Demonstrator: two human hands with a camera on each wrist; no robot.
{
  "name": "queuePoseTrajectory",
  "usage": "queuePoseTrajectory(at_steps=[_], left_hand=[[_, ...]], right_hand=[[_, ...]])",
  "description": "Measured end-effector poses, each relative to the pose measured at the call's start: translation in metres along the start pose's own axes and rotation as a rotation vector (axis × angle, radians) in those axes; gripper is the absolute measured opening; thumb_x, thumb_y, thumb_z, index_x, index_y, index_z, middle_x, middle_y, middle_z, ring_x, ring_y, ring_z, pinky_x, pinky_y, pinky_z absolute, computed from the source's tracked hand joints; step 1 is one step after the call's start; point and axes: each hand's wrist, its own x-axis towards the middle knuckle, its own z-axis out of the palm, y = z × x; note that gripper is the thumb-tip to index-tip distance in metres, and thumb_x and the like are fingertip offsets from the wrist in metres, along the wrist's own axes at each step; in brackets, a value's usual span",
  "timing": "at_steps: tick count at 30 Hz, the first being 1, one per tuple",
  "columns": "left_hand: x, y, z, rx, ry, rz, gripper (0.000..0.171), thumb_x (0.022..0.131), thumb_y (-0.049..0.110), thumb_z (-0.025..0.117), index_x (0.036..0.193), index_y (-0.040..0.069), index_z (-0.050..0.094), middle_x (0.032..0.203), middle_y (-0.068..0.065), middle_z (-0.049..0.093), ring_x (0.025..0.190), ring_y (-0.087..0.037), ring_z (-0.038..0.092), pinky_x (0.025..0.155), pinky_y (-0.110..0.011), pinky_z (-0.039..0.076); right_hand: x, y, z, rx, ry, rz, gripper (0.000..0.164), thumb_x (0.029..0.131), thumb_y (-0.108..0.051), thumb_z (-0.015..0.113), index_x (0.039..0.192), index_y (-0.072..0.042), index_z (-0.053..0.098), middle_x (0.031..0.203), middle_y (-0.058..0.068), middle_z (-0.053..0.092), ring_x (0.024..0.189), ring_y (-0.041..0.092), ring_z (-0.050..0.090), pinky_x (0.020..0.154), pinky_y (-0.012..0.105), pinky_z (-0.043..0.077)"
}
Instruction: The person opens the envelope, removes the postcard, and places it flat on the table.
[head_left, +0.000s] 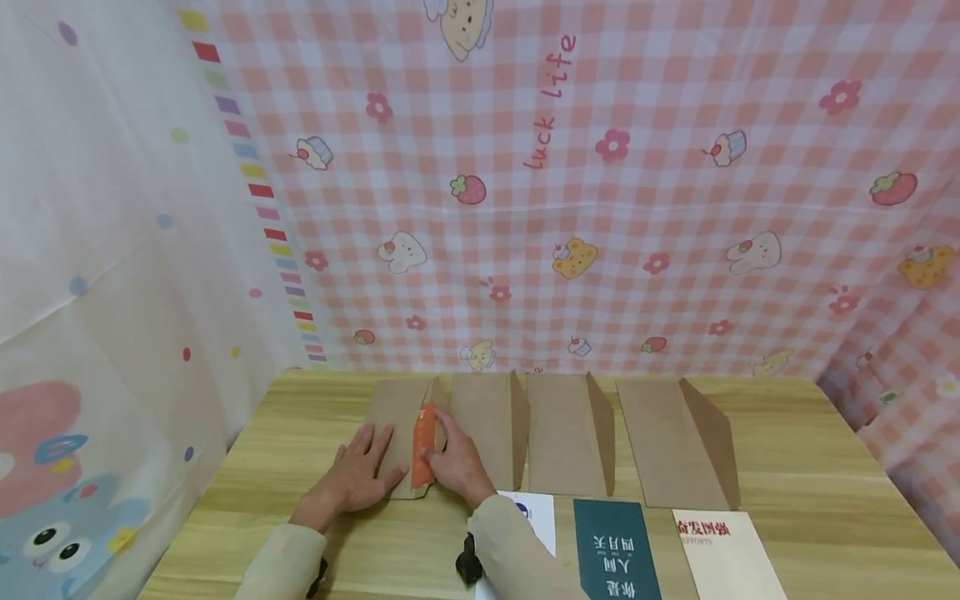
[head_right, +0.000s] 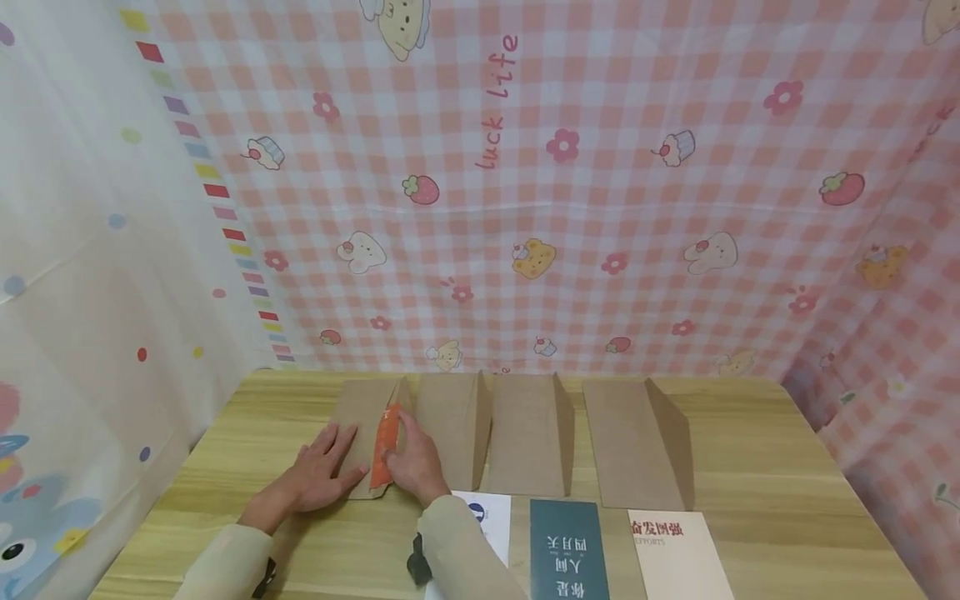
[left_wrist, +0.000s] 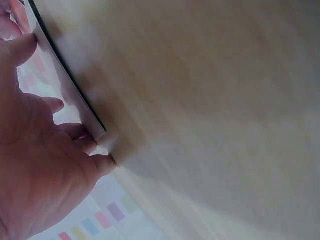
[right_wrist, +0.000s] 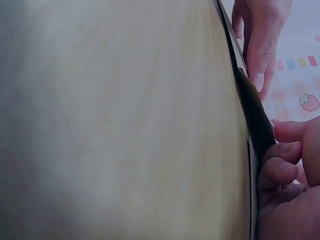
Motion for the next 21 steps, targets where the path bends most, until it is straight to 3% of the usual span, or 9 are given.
queuePoseTrajectory(at_steps=[10, 16, 21], left_hand=[[-0.0001, -0.0015, -0.001, -0.014, -0.03, -0.014, 0.076, 0.1, 0.047, 0.05, 0.157, 0.003, 0.024, 0.159, -0.033, 0.013, 0.149, -0.047, 0.01, 0.114, -0.068, 0.012], [0.0009, -0.0018, -0.0002, -0.004, -0.023, -0.007, 0.076, 0.1, 0.048, 0.05, 0.156, 0.002, 0.025, 0.159, -0.034, 0.014, 0.148, -0.048, 0.011, 0.114, -0.068, 0.013], [0.0012, -0.0014, -0.0006, -0.001, -0.032, -0.012, 0.077, 0.1, 0.048, 0.05, 0.157, 0.003, 0.024, 0.159, -0.033, 0.013, 0.149, -0.047, 0.01, 0.115, -0.067, 0.012]], right_hand=[[-0.0004, 0.0026, 0.0029, -0.003, 0.014, -0.021, 0.068, 0.086, -0.002, 0.072, 0.147, -0.016, 0.045, 0.139, 0.016, 0.057, 0.126, 0.031, 0.053, 0.104, 0.051, 0.043], [0.001, 0.0031, 0.0017, -0.004, 0.022, -0.026, 0.067, 0.085, 0.0, 0.071, 0.146, -0.015, 0.047, 0.136, 0.016, 0.059, 0.113, 0.025, 0.057, 0.101, 0.048, 0.045], [0.002, 0.004, 0.0009, -0.025, 0.027, -0.04, 0.064, 0.084, 0.001, 0.068, 0.144, -0.011, 0.048, 0.136, 0.015, 0.059, 0.119, 0.027, 0.057, 0.103, 0.048, 0.044]])
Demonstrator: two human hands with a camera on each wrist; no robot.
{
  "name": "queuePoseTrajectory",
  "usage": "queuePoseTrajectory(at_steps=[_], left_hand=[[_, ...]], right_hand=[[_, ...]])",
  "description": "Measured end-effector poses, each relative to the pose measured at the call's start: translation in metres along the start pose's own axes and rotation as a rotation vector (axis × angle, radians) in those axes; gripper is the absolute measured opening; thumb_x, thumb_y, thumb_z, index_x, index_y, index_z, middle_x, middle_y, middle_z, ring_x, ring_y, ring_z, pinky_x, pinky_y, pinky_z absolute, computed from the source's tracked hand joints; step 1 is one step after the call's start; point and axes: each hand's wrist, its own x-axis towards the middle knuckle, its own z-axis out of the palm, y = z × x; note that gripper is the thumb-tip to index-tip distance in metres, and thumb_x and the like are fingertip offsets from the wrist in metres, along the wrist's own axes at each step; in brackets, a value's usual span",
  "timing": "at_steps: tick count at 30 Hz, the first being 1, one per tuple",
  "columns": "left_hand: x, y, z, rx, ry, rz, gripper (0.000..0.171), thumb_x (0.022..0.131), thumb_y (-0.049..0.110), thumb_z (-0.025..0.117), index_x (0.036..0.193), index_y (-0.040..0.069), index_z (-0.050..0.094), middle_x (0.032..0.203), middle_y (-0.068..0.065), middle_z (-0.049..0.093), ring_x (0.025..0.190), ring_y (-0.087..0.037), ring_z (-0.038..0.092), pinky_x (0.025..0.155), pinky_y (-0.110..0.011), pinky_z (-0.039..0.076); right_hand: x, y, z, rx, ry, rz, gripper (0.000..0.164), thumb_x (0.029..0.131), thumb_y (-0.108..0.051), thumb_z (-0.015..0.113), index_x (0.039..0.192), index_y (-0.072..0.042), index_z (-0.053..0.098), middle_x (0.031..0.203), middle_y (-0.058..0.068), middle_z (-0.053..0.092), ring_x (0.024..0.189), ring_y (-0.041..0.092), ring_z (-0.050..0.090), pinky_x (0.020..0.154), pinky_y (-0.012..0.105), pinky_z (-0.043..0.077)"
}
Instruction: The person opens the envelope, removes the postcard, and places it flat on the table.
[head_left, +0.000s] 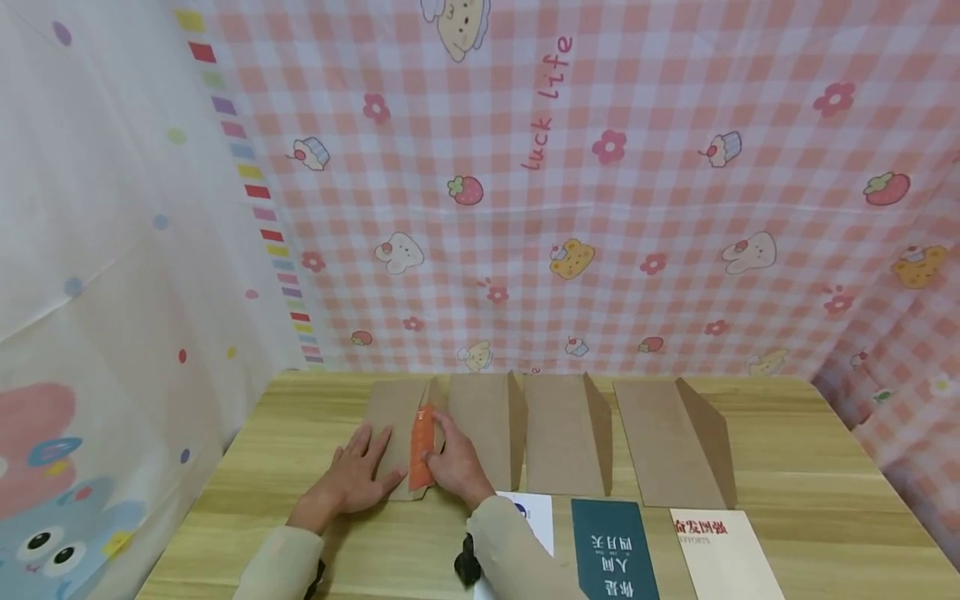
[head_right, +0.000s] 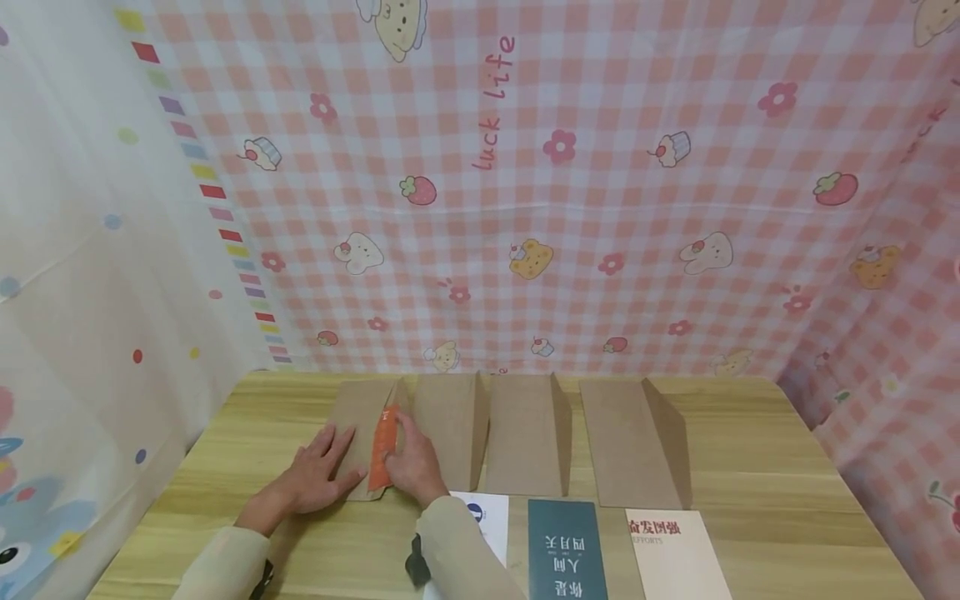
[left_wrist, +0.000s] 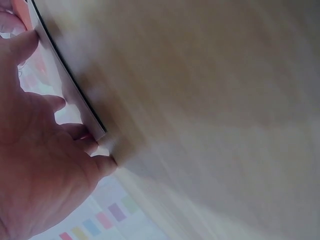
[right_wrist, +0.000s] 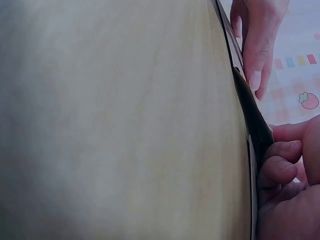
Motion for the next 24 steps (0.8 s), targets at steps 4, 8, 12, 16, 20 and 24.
queuePoseTrajectory(at_steps=[4, 8, 12, 16, 20, 24], left_hand=[[-0.001, 0.0016, -0.0013, -0.003, 0.004, 0.006, 0.076, 0.1, 0.048, 0.051, 0.157, 0.003, 0.025, 0.159, -0.034, 0.013, 0.148, -0.048, 0.01, 0.114, -0.068, 0.012], [-0.0012, 0.0025, -0.0014, 0.0, 0.006, 0.005, 0.076, 0.1, 0.048, 0.051, 0.157, 0.004, 0.025, 0.159, -0.034, 0.013, 0.148, -0.048, 0.011, 0.114, -0.068, 0.013], [-0.0015, 0.0033, -0.0016, 0.002, 0.008, 0.004, 0.076, 0.1, 0.047, 0.052, 0.156, 0.004, 0.026, 0.158, -0.035, 0.014, 0.148, -0.049, 0.012, 0.114, -0.069, 0.013], [-0.0017, 0.0032, -0.0014, 0.002, 0.008, 0.002, 0.076, 0.1, 0.047, 0.052, 0.156, 0.004, 0.026, 0.158, -0.035, 0.014, 0.148, -0.049, 0.012, 0.114, -0.069, 0.013], [-0.0016, 0.0022, -0.0005, 0.008, 0.003, -0.003, 0.077, 0.1, 0.048, 0.051, 0.157, 0.004, 0.025, 0.159, -0.034, 0.013, 0.148, -0.048, 0.011, 0.114, -0.068, 0.013], [-0.0011, 0.0022, 0.0001, 0.013, 0.0, -0.004, 0.077, 0.1, 0.048, 0.051, 0.157, 0.004, 0.025, 0.159, -0.034, 0.013, 0.148, -0.048, 0.011, 0.114, -0.068, 0.013]], right_hand=[[0.0001, -0.0003, -0.0007, 0.014, -0.004, 0.004, 0.063, 0.084, 0.001, 0.066, 0.144, -0.01, 0.048, 0.139, 0.015, 0.057, 0.127, 0.03, 0.053, 0.106, 0.05, 0.042], [-0.0009, -0.0009, -0.0017, 0.029, -0.012, 0.016, 0.062, 0.087, -0.001, 0.065, 0.145, -0.012, 0.047, 0.142, 0.015, 0.055, 0.13, 0.032, 0.051, 0.106, 0.051, 0.041], [-0.0007, -0.0011, -0.0011, 0.026, -0.004, 0.01, 0.059, 0.089, -0.002, 0.064, 0.145, -0.012, 0.047, 0.142, 0.015, 0.055, 0.131, 0.033, 0.051, 0.107, 0.051, 0.041], [0.0001, -0.0008, 0.0003, 0.022, 0.013, 0.005, 0.058, 0.088, 0.0, 0.065, 0.143, -0.009, 0.049, 0.141, 0.015, 0.056, 0.131, 0.032, 0.051, 0.108, 0.051, 0.04], [0.0002, -0.0005, 0.0009, 0.019, 0.012, 0.019, 0.058, 0.088, -0.001, 0.065, 0.143, -0.009, 0.049, 0.14, 0.015, 0.057, 0.131, 0.032, 0.051, 0.108, 0.05, 0.041], [0.0, -0.001, 0.0002, 0.02, 0.005, 0.023, 0.057, 0.089, -0.001, 0.065, 0.143, -0.009, 0.049, 0.141, 0.016, 0.056, 0.13, 0.031, 0.051, 0.108, 0.05, 0.041]])
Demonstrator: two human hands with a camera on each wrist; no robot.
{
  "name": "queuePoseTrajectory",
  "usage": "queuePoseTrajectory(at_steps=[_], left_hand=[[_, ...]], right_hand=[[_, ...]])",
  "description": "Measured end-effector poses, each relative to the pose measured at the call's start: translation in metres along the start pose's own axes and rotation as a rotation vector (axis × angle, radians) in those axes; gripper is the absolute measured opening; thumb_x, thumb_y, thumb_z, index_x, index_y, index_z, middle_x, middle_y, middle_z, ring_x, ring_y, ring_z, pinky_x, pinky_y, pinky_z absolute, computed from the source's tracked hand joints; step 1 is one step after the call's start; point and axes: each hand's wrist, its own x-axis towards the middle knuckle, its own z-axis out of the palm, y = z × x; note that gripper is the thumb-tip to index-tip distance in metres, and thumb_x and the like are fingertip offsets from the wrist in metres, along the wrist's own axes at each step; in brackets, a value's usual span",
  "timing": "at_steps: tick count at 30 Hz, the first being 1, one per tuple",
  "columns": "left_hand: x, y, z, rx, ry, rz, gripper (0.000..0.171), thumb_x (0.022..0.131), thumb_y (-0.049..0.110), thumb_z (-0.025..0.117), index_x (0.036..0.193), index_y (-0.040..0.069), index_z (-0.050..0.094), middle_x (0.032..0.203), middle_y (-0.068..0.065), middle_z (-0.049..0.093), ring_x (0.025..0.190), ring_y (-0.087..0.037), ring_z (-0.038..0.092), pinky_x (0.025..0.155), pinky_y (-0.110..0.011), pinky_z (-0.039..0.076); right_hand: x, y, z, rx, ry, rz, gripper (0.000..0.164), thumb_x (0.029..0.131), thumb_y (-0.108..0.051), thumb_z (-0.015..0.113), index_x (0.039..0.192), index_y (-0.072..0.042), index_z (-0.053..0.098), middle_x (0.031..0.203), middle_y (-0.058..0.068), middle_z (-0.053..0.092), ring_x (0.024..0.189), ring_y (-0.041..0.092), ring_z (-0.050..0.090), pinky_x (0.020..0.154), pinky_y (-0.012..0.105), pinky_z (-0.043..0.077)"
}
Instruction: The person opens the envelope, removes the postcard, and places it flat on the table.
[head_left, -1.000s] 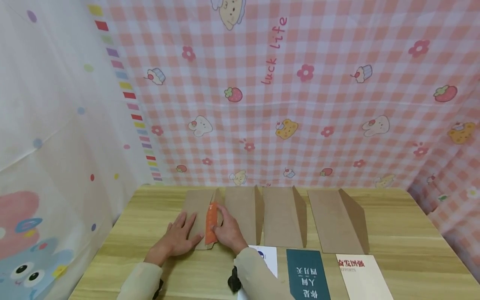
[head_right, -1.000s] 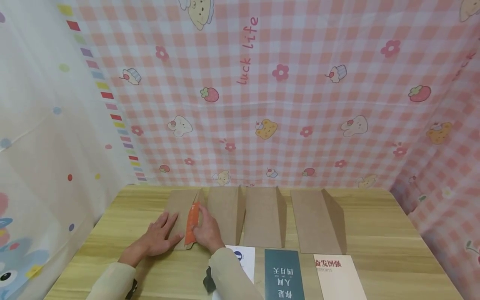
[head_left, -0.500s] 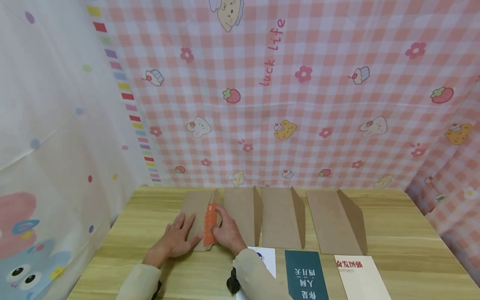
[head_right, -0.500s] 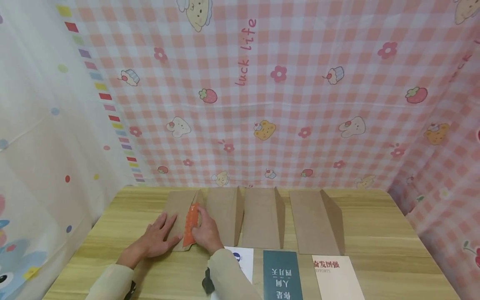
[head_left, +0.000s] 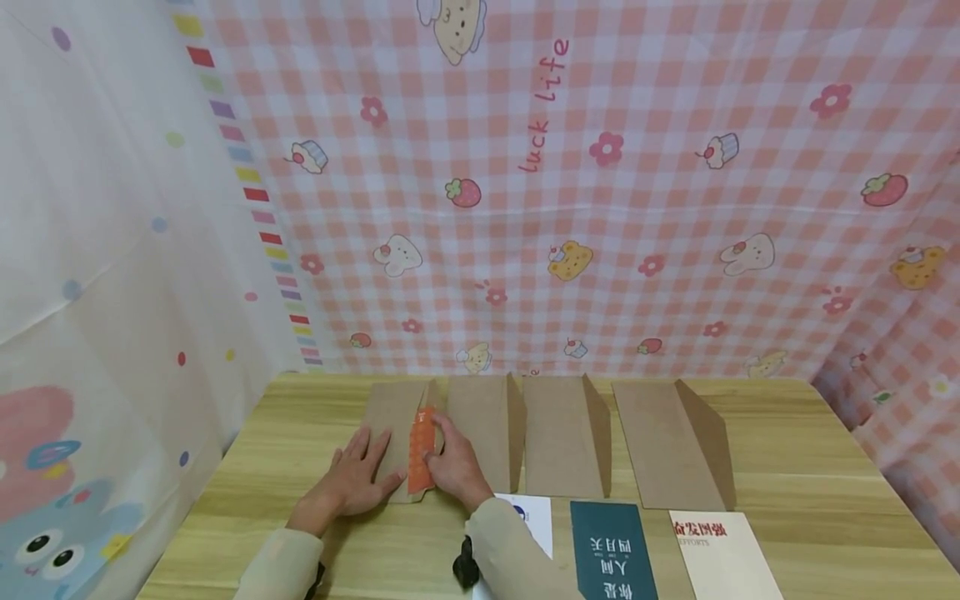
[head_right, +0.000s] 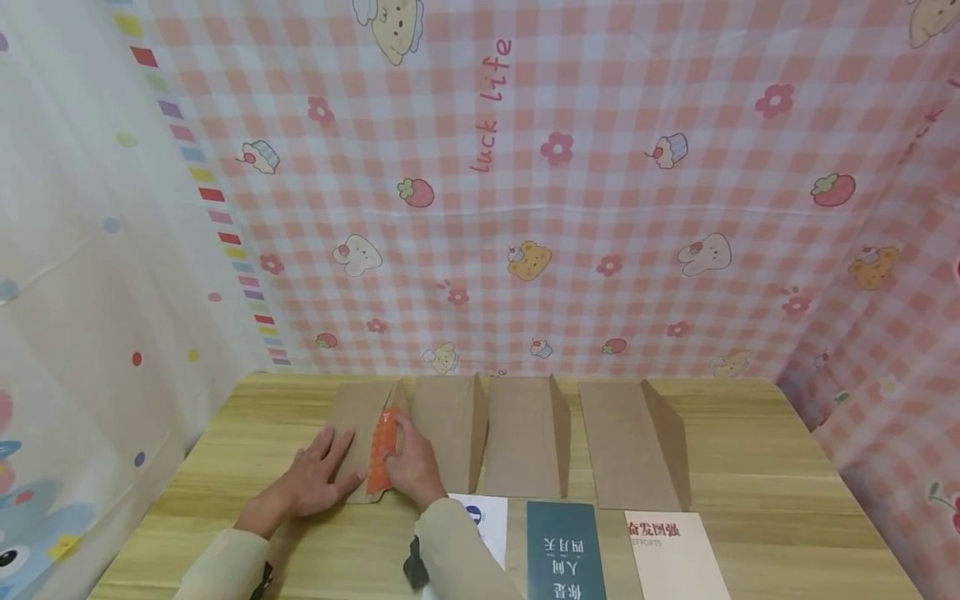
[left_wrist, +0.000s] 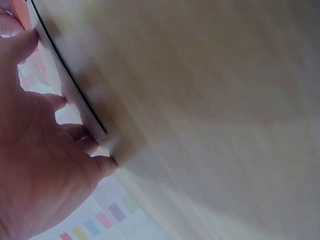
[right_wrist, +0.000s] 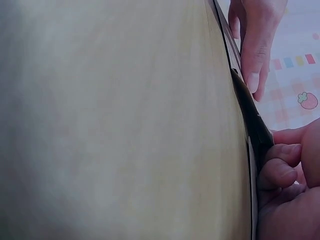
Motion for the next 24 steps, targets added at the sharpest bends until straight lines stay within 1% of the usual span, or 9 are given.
queuePoseTrajectory(at_steps=[4, 8, 14, 15, 17, 20, 22, 24], left_hand=[[-0.0002, 0.0007, 0.0004, -0.005, -0.004, -0.001, 0.076, 0.1, 0.048, 0.051, 0.157, 0.004, 0.025, 0.159, -0.034, 0.013, 0.148, -0.048, 0.01, 0.114, -0.068, 0.013], [-0.0006, 0.0013, 0.0002, -0.004, -0.005, -0.003, 0.076, 0.1, 0.049, 0.051, 0.157, 0.004, 0.026, 0.159, -0.034, 0.013, 0.148, -0.048, 0.011, 0.114, -0.067, 0.012], [0.0001, 0.0014, 0.0, -0.006, 0.0, -0.002, 0.078, 0.099, 0.051, 0.051, 0.156, 0.004, 0.027, 0.159, -0.035, 0.013, 0.148, -0.049, 0.011, 0.114, -0.068, 0.013], [0.0006, 0.001, 0.0002, -0.006, 0.001, 0.0, 0.078, 0.099, 0.052, 0.051, 0.156, 0.004, 0.027, 0.158, -0.035, 0.014, 0.148, -0.049, 0.012, 0.114, -0.068, 0.013], [0.0008, 0.0006, 0.0006, -0.006, 0.002, 0.002, 0.078, 0.099, 0.051, 0.05, 0.156, 0.004, 0.027, 0.158, -0.035, 0.013, 0.147, -0.05, 0.012, 0.114, -0.068, 0.012], [0.0012, 0.0001, 0.001, -0.005, -0.003, 0.0, 0.078, 0.099, 0.051, 0.049, 0.156, 0.004, 0.026, 0.159, -0.034, 0.012, 0.148, -0.049, 0.011, 0.115, -0.067, 0.011], [0.0012, 0.0009, 0.0006, -0.009, -0.003, -0.001, 0.077, 0.099, 0.05, 0.049, 0.156, 0.003, 0.025, 0.159, -0.034, 0.012, 0.148, -0.049, 0.011, 0.115, -0.067, 0.011], [0.0019, 0.001, 0.0005, -0.011, -0.008, -0.005, 0.078, 0.099, 0.05, 0.049, 0.157, 0.004, 0.025, 0.159, -0.034, 0.011, 0.148, -0.049, 0.01, 0.115, -0.067, 0.01]], right_hand=[[-0.0011, 0.0001, -0.0005, 0.001, -0.01, 0.013, 0.056, 0.09, 0.0, 0.062, 0.143, -0.009, 0.048, 0.141, 0.015, 0.056, 0.128, 0.029, 0.053, 0.107, 0.05, 0.041], [-0.0017, -0.0003, -0.0008, -0.002, -0.012, 0.015, 0.057, 0.089, 0.001, 0.061, 0.143, -0.008, 0.048, 0.138, 0.015, 0.058, 0.121, 0.027, 0.056, 0.104, 0.05, 0.043], [-0.0008, 0.0007, -0.001, -0.012, -0.004, 0.003, 0.058, 0.086, 0.002, 0.062, 0.142, -0.008, 0.049, 0.136, 0.016, 0.059, 0.121, 0.027, 0.056, 0.104, 0.049, 0.044], [-0.0006, 0.0009, -0.0011, -0.016, 0.0, -0.003, 0.058, 0.086, 0.002, 0.062, 0.141, -0.008, 0.05, 0.134, 0.016, 0.06, 0.118, 0.026, 0.057, 0.103, 0.049, 0.044], [-0.0007, 0.001, -0.0017, -0.018, 0.0, -0.01, 0.058, 0.085, 0.003, 0.062, 0.141, -0.007, 0.05, 0.125, 0.016, 0.064, 0.107, 0.024, 0.061, 0.099, 0.047, 0.047], [-0.0006, 0.0013, -0.0023, -0.016, -0.002, -0.015, 0.058, 0.085, 0.003, 0.062, 0.141, -0.007, 0.05, 0.116, 0.015, 0.066, 0.091, 0.019, 0.059, 0.092, 0.043, 0.049], [-0.0004, 0.0014, -0.0027, -0.011, -0.006, -0.016, 0.058, 0.085, 0.004, 0.061, 0.141, -0.007, 0.05, 0.113, 0.014, 0.066, 0.086, 0.018, 0.057, 0.089, 0.041, 0.049], [0.0001, 0.0013, -0.003, -0.01, -0.009, -0.015, 0.057, 0.085, 0.004, 0.061, 0.14, -0.007, 0.05, 0.116, 0.014, 0.066, 0.085, 0.017, 0.057, 0.088, 0.04, 0.049]])
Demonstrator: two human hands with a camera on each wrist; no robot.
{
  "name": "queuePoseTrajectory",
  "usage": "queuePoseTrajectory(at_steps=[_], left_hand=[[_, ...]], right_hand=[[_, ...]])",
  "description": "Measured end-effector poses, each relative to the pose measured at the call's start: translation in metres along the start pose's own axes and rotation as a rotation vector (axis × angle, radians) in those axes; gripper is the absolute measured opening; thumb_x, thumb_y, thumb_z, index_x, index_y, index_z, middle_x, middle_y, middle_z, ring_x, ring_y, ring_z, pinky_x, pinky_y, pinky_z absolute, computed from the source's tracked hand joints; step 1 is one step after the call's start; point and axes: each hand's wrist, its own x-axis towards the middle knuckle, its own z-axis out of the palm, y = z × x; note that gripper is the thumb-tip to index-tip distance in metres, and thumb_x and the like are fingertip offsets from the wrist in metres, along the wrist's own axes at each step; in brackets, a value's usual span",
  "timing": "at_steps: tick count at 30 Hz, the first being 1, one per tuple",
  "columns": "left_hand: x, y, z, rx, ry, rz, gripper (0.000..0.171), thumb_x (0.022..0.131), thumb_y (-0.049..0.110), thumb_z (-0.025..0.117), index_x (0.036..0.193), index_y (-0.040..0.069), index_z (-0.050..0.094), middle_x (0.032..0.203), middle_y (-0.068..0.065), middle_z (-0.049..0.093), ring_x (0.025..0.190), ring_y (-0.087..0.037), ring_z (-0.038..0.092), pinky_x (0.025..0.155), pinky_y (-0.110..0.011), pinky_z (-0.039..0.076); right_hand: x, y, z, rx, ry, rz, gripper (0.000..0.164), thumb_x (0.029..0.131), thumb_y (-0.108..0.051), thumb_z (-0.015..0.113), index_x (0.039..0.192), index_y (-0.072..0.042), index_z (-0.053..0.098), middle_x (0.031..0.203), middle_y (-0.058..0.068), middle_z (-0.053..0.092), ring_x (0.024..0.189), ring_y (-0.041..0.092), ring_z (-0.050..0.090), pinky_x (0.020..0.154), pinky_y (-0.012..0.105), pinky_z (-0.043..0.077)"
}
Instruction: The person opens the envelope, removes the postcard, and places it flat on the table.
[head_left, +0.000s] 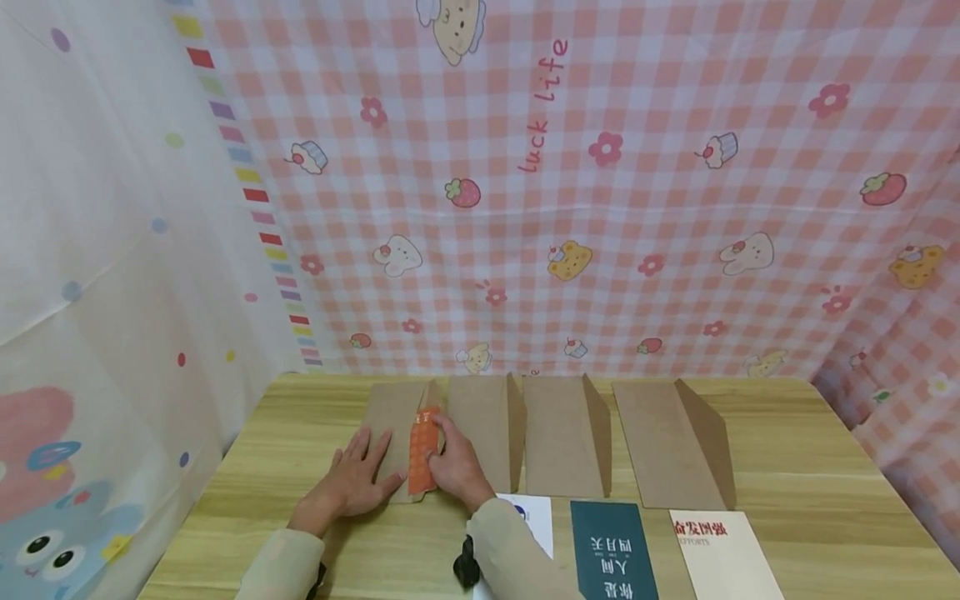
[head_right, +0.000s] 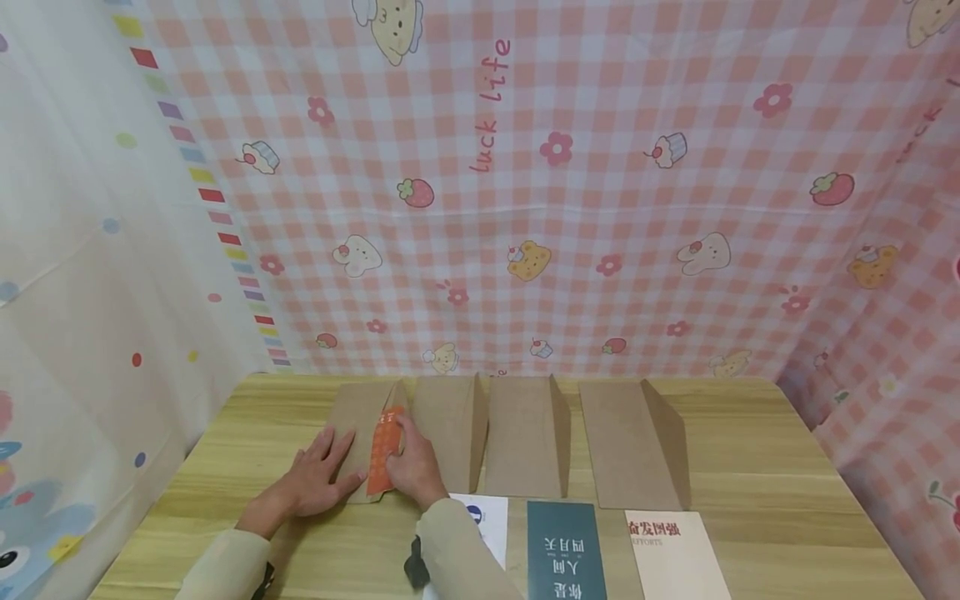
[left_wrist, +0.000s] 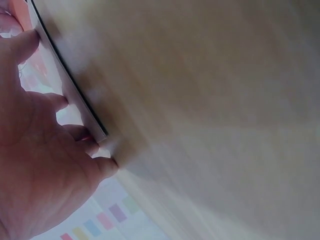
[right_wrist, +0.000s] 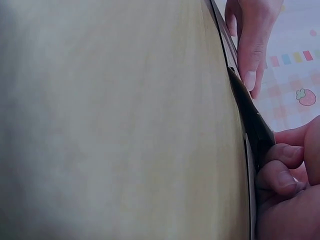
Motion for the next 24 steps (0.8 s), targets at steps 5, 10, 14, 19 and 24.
queuePoseTrajectory(at_steps=[5, 10, 14, 19, 24], left_hand=[[0.0, -0.0001, 0.001, 0.003, 0.001, -0.002, 0.076, 0.1, 0.049, 0.05, 0.156, 0.004, 0.026, 0.159, -0.034, 0.012, 0.148, -0.049, 0.01, 0.114, -0.068, 0.011], [-0.0005, -0.0006, 0.0014, 0.022, 0.012, 0.005, 0.076, 0.1, 0.048, 0.051, 0.156, 0.003, 0.027, 0.159, -0.035, 0.014, 0.148, -0.049, 0.011, 0.114, -0.069, 0.013], [0.0002, -0.0007, 0.0016, 0.015, 0.018, 0.009, 0.076, 0.099, 0.048, 0.052, 0.156, 0.003, 0.028, 0.158, -0.035, 0.014, 0.148, -0.049, 0.012, 0.113, -0.069, 0.013], [-0.0005, -0.0004, 0.0016, 0.009, 0.015, 0.008, 0.075, 0.1, 0.047, 0.052, 0.156, 0.003, 0.027, 0.159, -0.035, 0.013, 0.148, -0.049, 0.011, 0.114, -0.069, 0.012], [-0.0018, 0.0016, 0.0006, 0.008, 0.013, 0.003, 0.075, 0.1, 0.047, 0.052, 0.156, 0.003, 0.028, 0.159, -0.034, 0.013, 0.148, -0.048, 0.011, 0.114, -0.069, 0.012]], right_hand=[[-0.0005, -0.0017, -0.0007, 0.004, -0.008, 0.021, 0.057, 0.086, 0.004, 0.059, 0.141, -0.007, 0.05, 0.122, 0.016, 0.064, 0.094, 0.02, 0.059, 0.092, 0.043, 0.049], [-0.0001, -0.0028, 0.0005, 0.004, 0.0, 0.015, 0.057, 0.085, 0.004, 0.057, 0.14, -0.006, 0.051, 0.13, 0.017, 0.062, 0.104, 0.023, 0.058, 0.097, 0.045, 0.047], [0.0008, -0.0029, -0.0001, -0.014, -0.001, 0.005, 0.056, 0.085, 0.004, 0.057, 0.139, -0.006, 0.051, 0.126, 0.017, 0.063, 0.099, 0.023, 0.058, 0.093, 0.042, 0.048], [0.0003, -0.0035, -0.0027, -0.013, -0.022, -0.004, 0.055, 0.085, 0.005, 0.057, 0.139, -0.004, 0.051, 0.129, 0.02, 0.061, 0.106, 0.025, 0.058, 0.096, 0.043, 0.047], [-0.0002, -0.0043, -0.0048, -0.01, -0.032, -0.014, 0.055, 0.085, 0.006, 0.057, 0.139, -0.003, 0.05, 0.13, 0.022, 0.06, 0.113, 0.029, 0.058, 0.1, 0.047, 0.046]])
